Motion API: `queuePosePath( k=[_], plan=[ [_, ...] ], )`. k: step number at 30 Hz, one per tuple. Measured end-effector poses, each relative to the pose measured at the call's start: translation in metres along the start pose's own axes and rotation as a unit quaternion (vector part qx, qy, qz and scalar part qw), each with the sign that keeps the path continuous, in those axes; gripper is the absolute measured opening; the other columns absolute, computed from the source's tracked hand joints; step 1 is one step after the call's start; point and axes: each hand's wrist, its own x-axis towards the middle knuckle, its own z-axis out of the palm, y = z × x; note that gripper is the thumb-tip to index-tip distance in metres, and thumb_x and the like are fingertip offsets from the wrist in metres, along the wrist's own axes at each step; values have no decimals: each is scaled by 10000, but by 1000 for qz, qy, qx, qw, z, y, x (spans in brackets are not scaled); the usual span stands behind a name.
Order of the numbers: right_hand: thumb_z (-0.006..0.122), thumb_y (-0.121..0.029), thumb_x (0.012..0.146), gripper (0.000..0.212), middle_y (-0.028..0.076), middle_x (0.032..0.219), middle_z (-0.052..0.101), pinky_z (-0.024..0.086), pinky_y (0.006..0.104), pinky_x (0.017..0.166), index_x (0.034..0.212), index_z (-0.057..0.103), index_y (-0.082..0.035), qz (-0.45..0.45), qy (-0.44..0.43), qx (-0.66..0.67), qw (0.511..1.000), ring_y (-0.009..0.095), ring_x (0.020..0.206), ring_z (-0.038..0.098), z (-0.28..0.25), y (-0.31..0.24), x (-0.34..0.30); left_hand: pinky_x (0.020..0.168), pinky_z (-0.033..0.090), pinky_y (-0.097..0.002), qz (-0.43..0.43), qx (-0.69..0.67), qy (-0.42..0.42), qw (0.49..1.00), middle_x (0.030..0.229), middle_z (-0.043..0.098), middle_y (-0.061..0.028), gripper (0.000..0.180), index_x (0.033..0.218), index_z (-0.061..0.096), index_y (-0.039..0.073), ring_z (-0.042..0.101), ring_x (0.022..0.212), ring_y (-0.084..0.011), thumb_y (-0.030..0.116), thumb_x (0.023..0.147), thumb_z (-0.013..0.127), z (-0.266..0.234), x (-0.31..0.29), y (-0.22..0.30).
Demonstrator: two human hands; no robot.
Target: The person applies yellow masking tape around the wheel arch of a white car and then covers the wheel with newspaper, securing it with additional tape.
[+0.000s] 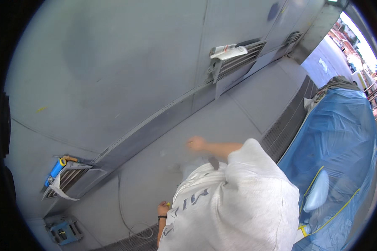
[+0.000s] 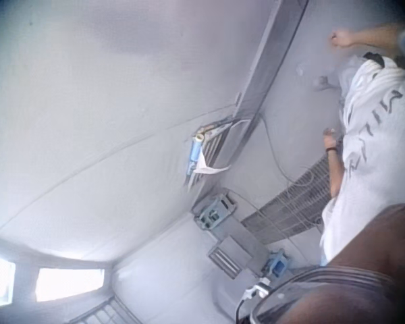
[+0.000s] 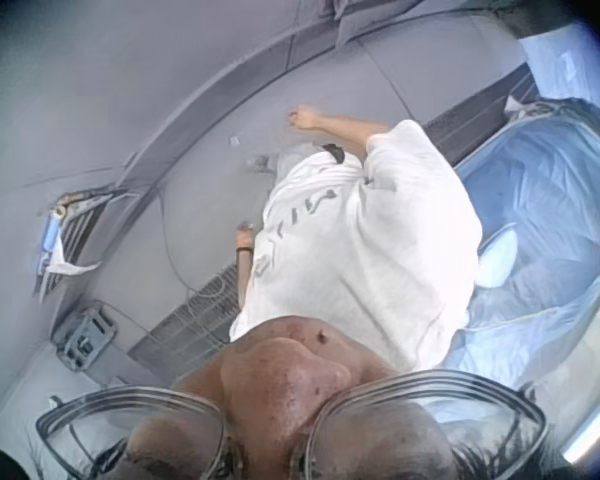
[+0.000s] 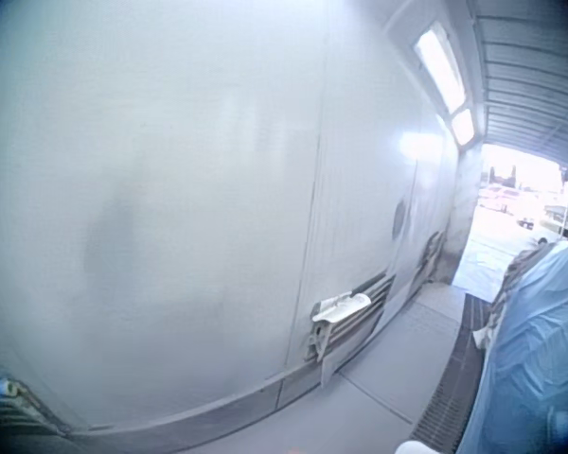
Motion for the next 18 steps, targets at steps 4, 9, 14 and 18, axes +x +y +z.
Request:
queuePosePath(
  k=[4,9,14,18],
  plan=[
    [615,-461,987,370,57,947,787,571,371,727,1065,788,-143,67,54,-23,996,186,806,733,-112,75,0,955,562,-409,-79,49,-20,995,1160,748,-220,327,1194,717,6,718,1127,-327,176,917,675,20,16,-12],
    [658,-452,1006,320,13,934,699,474,312,592,1044,690,-136,106,214,526,816,127,788,647,-267,117,68,943,560,-441,-43,37,69,996,1138,749,-219,310,1177,735,43,716,1092,-382,206,921,676,41,6,-17],
    [679,-496,993,433,54,1090,667,493,509,952,1230,616,-138,144,288,649,689,186,964,659,-388,131,160,890,575,-388,-150,-83,166,971,1069,782,-192,346,1186,736,-7,757,1008,-295,183,897,717,83,-26,1],
    [601,-313,1070,263,84,1098,662,514,524,966,1253,600,-124,134,293,681,658,219,964,656,-424,141,185,855,579,-377,-131,4,139,982,1034,790,-177,332,1166,753,-25,758,942,-272,112,878,660,152,-61,34]
  ],
)
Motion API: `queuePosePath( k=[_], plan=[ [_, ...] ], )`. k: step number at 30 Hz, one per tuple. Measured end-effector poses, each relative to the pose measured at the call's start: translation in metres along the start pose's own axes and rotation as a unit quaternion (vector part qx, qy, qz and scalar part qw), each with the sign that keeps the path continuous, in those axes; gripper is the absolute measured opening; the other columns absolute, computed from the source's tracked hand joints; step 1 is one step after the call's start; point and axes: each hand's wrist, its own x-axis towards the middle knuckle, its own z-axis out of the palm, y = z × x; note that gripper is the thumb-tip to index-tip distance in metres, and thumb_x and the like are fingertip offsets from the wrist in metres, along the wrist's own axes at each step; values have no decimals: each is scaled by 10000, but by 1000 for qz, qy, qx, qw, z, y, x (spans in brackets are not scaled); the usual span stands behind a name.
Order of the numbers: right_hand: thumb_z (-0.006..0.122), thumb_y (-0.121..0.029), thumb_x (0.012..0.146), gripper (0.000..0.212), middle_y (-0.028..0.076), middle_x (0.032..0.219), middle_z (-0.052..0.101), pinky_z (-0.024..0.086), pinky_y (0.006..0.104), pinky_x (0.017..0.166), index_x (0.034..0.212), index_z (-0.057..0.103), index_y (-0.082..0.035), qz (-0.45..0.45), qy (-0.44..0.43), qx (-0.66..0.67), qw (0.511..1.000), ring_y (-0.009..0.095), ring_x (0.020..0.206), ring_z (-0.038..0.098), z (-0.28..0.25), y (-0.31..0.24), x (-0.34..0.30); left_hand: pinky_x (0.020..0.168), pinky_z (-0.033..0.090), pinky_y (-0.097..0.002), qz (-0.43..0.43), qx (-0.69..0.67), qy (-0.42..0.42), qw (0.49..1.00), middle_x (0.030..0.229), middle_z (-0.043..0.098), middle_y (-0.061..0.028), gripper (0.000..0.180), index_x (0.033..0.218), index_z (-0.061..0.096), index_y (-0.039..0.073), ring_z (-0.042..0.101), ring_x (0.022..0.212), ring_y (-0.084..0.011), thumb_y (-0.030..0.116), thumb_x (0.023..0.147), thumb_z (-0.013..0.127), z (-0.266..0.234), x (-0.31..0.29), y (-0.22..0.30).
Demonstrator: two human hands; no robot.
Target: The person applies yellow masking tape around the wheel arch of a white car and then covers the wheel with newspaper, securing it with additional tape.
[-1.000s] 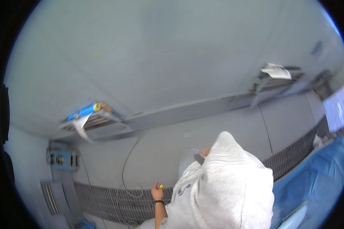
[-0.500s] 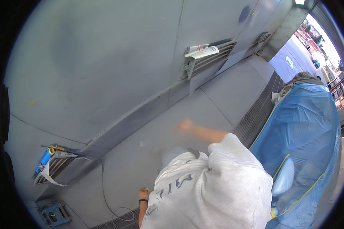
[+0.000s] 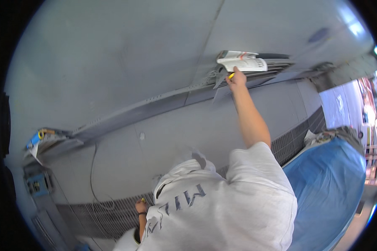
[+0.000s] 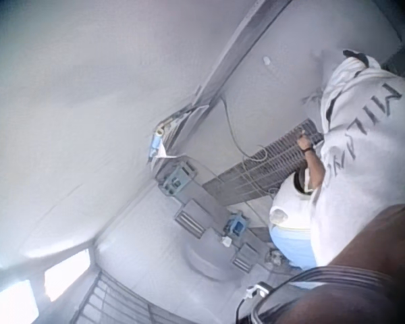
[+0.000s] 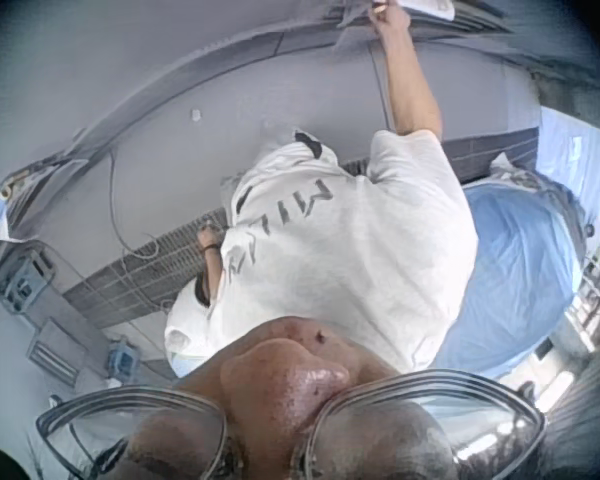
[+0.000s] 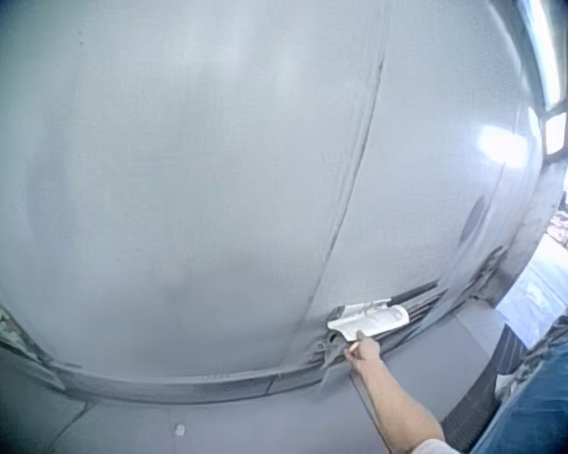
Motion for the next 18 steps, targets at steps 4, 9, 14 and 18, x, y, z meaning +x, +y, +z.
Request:
queuePosePath(
  k=[4,9,14,18],
  plan=[
    [558,-160,1081,266,123,1287,619,578,520,938,1335,549,-85,-74,-46,18,996,254,1068,655,-11,-25,-36,870,569,-399,7,50,-48,998,1041,783,-196,302,1126,744,-27,756,978,-297,113,879,642,44,-63,67],
    [673,-179,1037,264,79,1102,703,501,264,787,1234,668,-3,-255,-159,-213,930,123,929,642,-7,-76,-127,947,556,-418,-4,-143,21,990,1173,751,-200,373,1249,705,13,727,1085,-331,265,975,690,-1,-75,256],
    [662,-139,1008,307,167,1343,573,458,347,1029,1250,671,50,-377,-426,-435,698,250,1209,585,-14,-31,-252,1029,523,-390,266,-306,98,909,1288,713,-158,443,1385,622,31,675,1227,-277,137,960,686,-87,-102,466],
    [680,-78,871,363,247,1430,484,370,470,1130,1213,670,44,-379,-622,-477,492,413,1299,493,-32,17,-323,871,545,-404,263,-341,3,902,1133,721,-188,434,1333,593,21,716,1032,-322,249,971,667,-98,-181,538]
  ],
)
